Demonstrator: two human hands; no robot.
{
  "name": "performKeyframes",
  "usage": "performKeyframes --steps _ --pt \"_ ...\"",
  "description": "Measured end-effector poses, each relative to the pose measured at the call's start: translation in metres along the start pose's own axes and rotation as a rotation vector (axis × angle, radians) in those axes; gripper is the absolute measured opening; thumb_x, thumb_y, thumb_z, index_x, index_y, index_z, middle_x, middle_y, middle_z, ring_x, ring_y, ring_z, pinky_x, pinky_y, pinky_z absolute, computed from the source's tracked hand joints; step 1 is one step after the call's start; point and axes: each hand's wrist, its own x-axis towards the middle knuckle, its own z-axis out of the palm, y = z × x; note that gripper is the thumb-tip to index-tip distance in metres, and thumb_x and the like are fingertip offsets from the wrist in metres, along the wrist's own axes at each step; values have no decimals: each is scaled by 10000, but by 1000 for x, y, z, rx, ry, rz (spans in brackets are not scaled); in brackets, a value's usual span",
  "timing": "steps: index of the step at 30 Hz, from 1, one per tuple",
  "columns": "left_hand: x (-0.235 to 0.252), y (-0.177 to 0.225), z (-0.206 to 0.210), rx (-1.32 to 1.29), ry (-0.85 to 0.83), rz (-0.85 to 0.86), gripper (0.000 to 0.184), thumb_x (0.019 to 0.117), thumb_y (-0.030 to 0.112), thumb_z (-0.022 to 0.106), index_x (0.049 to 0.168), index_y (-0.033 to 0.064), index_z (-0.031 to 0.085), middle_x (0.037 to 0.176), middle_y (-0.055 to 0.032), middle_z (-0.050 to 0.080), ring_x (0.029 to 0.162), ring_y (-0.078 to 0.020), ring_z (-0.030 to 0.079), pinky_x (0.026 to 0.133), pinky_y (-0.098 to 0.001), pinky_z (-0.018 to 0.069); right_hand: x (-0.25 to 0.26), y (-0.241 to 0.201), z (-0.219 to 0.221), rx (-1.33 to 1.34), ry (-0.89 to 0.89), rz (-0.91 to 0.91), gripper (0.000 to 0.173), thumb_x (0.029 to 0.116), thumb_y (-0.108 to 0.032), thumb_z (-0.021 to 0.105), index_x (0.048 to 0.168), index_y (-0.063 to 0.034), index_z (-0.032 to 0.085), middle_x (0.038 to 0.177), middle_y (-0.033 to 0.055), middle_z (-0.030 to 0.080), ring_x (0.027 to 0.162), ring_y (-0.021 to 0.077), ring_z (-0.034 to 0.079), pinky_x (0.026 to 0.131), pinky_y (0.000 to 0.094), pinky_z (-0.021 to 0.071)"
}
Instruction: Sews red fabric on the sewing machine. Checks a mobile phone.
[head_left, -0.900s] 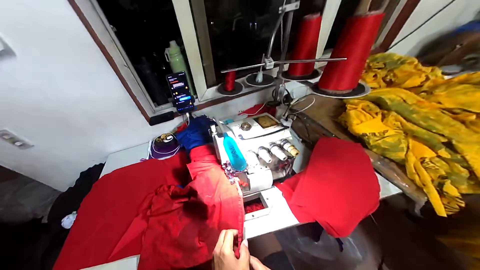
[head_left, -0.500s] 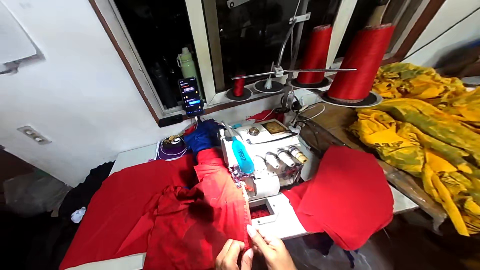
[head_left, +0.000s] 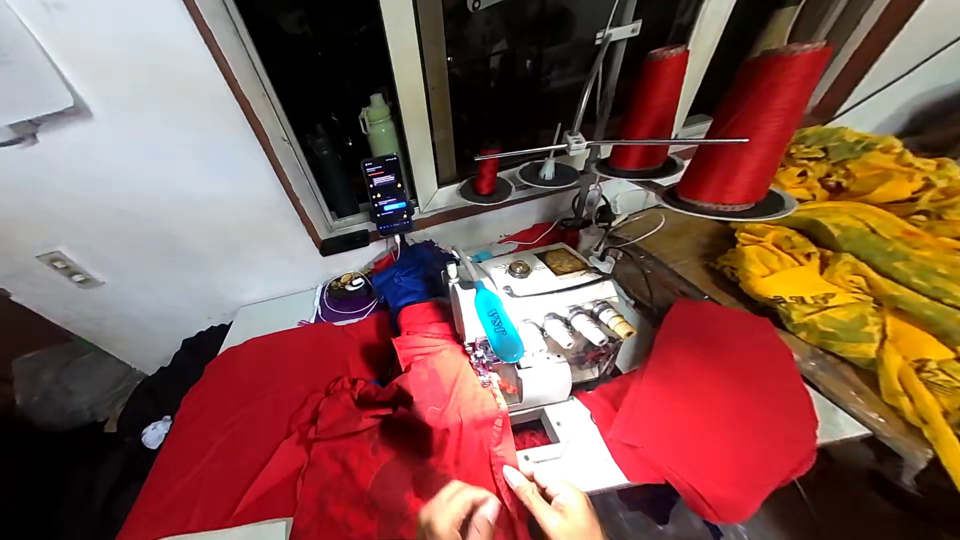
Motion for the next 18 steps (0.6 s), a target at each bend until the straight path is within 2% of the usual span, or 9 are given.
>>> performKeyframes --steps 2,4,6,8,12,16,18 --pt "28 1 -25 45 77 12 181 984 85 601 1028 26 766 972 -57 751 825 -110 721 788 -306 621 21 3 -8 -173 -60 -124 273 995 -269 642 1016 -33 779 869 90 756 812 187 722 793 453 580" --pt "60 -4 -49 70 176 52 205 1009 126 561 1059 54 747 963 -18 747 756 -85 717 681 -280 633 46 17 -8 -237 -104 -225 273 979 -315 645 987 -82 786 854 53 760 803 161 730 769 437 588" --pt "91 -8 -68 70 258 88 227 1024 136 532 1080 39 730 938 -13 747 728 -80 713 637 -266 625 66 35 -1 -241 -107 -244 277 931 -335 673 858 -82 759 759 42 719 725 162 694 703 448 558" --pt "120 -11 -83 78 320 95 237 1028 139 527 1076 22 728 905 -21 741 702 -83 706 621 -261 618 73 45 5 -245 -72 -237 286 878 -355 734 790 -85 769 725 37 724 703 180 704 696 485 570" --pt "176 -13 -107 179 322 7 260 1042 170 524 1121 11 714 956 -79 737 761 -151 716 700 -343 619 72 48 6 -256 -63 -259 260 869 -322 761 797 -72 780 762 66 745 738 210 725 729 508 578" --pt "241 -8 -120 305 354 -26 324 1056 218 557 1293 9 626 1168 -156 690 958 -253 706 848 -462 595 69 40 4 -262 -79 -267 245 879 -264 765 811 -30 783 788 113 748 768 259 733 750 515 579" --pt "274 -5 -120 341 392 11 444 1031 244 613 1378 -24 541 1265 -211 642 1041 -303 681 893 -490 568 68 38 3 -259 -79 -271 234 876 -249 769 814 -24 786 795 119 750 775 261 735 752 506 581"
